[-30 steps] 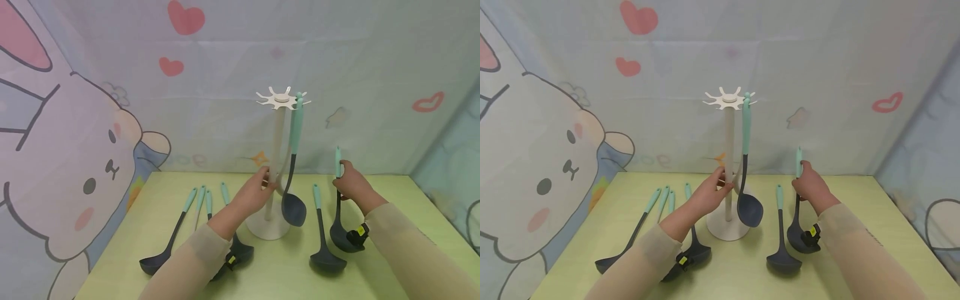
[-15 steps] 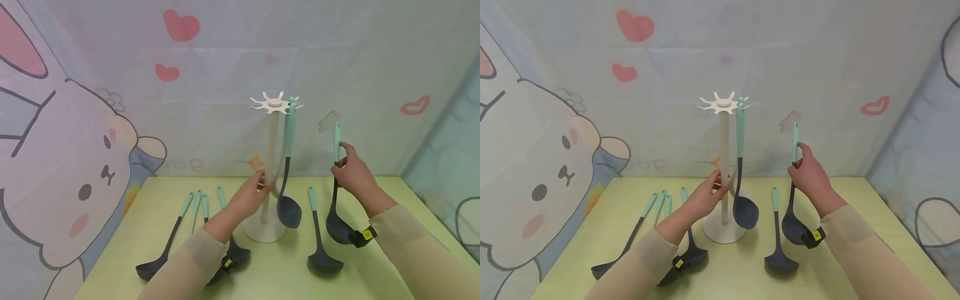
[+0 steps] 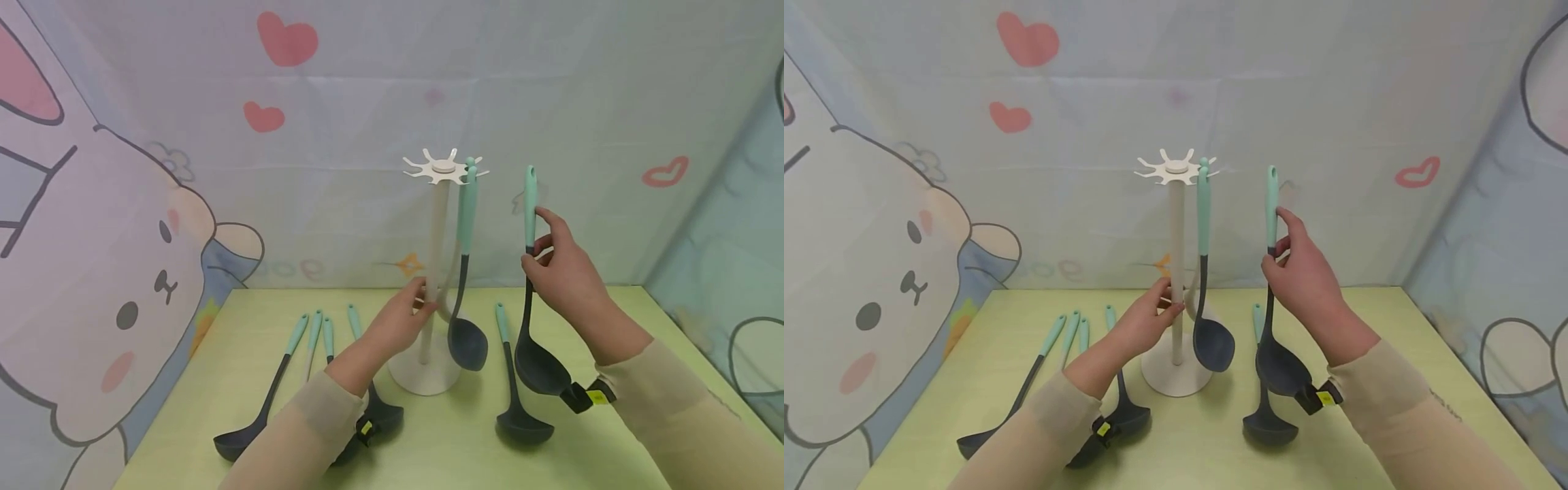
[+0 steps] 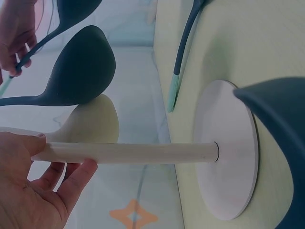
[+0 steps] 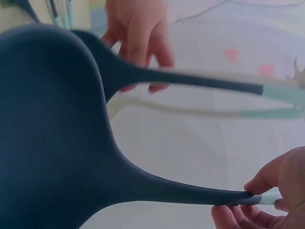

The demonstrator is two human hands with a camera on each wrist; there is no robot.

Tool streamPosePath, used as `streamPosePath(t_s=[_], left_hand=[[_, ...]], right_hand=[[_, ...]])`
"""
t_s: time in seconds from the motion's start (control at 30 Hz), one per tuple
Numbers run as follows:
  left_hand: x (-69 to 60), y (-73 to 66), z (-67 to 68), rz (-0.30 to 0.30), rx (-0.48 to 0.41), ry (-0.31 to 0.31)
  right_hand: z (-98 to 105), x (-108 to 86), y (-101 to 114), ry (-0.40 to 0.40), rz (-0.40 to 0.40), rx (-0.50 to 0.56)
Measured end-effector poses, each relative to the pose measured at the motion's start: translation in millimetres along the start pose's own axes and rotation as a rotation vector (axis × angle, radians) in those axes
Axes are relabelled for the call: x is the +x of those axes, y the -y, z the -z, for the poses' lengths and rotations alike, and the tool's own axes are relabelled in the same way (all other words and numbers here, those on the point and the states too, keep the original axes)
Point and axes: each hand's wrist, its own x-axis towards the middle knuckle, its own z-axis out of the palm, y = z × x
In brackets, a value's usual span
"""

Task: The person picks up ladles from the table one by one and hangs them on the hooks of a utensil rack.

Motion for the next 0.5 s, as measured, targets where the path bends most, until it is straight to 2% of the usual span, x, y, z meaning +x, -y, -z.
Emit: streamPosePath(t_s=[0.5], left_hand=[[0.2,0.6,1.0,-0.021,-0.023,0.007]], right_hand=[[6.0,-36.2,52.8,-0.063,0.133,0.074]])
